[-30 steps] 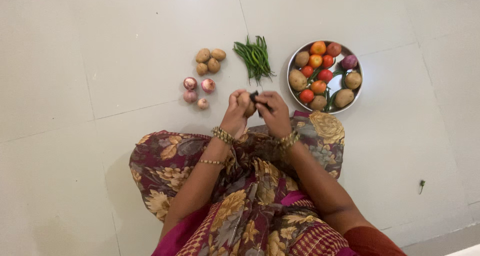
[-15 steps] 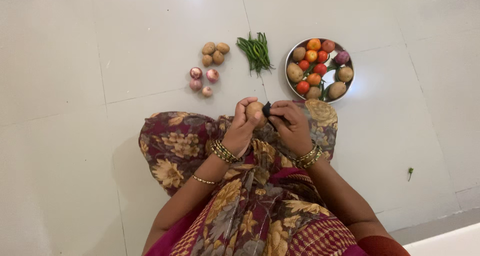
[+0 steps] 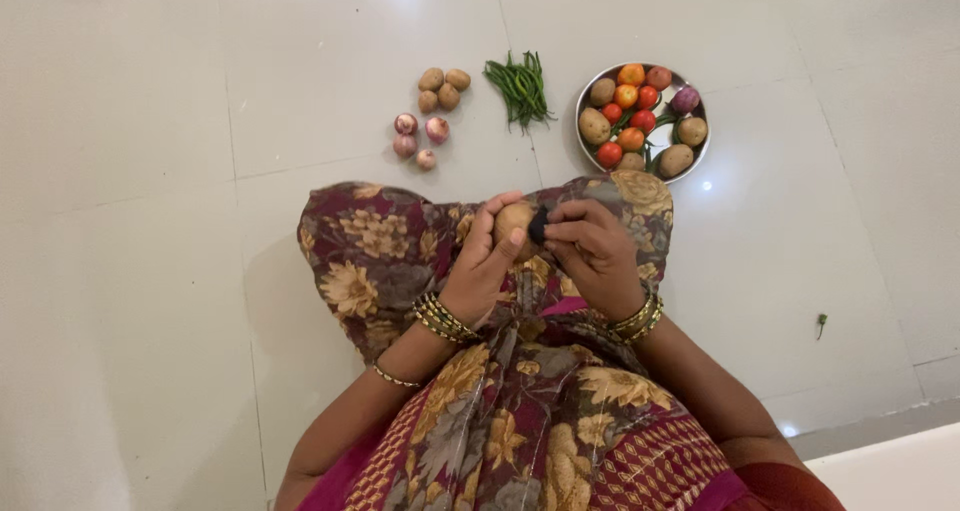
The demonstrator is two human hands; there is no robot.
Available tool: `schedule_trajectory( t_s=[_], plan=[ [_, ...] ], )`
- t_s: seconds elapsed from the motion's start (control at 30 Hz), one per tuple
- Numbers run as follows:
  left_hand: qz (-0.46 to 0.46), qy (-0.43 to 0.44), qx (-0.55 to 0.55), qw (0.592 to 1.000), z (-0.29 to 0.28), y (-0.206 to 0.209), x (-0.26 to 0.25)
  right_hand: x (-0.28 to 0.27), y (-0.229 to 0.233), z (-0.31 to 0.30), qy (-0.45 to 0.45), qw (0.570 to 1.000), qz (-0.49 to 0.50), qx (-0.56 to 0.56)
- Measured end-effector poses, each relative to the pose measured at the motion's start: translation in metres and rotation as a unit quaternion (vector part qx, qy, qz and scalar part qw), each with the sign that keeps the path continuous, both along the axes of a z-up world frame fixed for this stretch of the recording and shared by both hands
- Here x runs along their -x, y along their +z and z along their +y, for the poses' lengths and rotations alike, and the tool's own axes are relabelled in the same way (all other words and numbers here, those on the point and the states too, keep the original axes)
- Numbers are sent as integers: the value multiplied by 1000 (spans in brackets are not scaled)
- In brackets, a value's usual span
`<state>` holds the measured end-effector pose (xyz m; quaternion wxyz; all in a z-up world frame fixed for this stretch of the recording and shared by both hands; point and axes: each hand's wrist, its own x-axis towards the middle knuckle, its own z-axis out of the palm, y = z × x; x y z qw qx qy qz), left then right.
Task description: The person sits on the floor and uses a black cloth to rub and peel the skin off several potatoes. The person handles the potatoes one at a time, rubbing them with the cloth and placing the peeled potatoes back on the floor.
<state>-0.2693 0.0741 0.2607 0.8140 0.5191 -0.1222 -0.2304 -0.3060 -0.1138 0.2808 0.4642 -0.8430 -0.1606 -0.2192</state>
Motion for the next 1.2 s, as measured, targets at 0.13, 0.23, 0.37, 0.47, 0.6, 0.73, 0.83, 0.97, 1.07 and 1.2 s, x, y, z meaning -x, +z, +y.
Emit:
schedule_trajectory(
  t_s=[0.13, 0.23, 0.37, 0.47, 0.6, 0.73, 0.83, 0.97, 1.07, 1.2],
  plan=[
    [-35, 15, -34, 999, 13, 6, 13, 4, 8, 7, 10, 1000, 14, 11],
    [7, 25, 20, 999, 10, 10, 17, 7, 13, 7, 13, 1000, 14, 6],
    [45, 53, 75, 995, 5, 2, 11, 3, 10, 13, 18, 1000, 7, -16],
    [41, 61, 110, 991, 2, -7, -5, -12, 3, 17, -7, 1000, -18, -7],
    [41, 66, 147, 986, -11, -11, -29, -41, -2, 16, -39, 997, 28, -58],
    [43, 51, 175, 982, -25, -18, -42, -54, -8, 15, -21, 987, 28, -157],
    [52, 42, 188, 980, -27, -25, -44, -57, -13, 11, -23, 989, 14, -145],
    [94, 44, 180, 978, -30, -43, -46, -58, -27, 8, -56, 995, 11, -84],
    [130, 56, 178, 974, -32, -66, -56, -68, -48, 11, -50, 988, 60, -136],
    [135, 65, 184, 971, -38, -104, -85, -94, -80, 8, -62, 987, 71, -130]
  ],
)
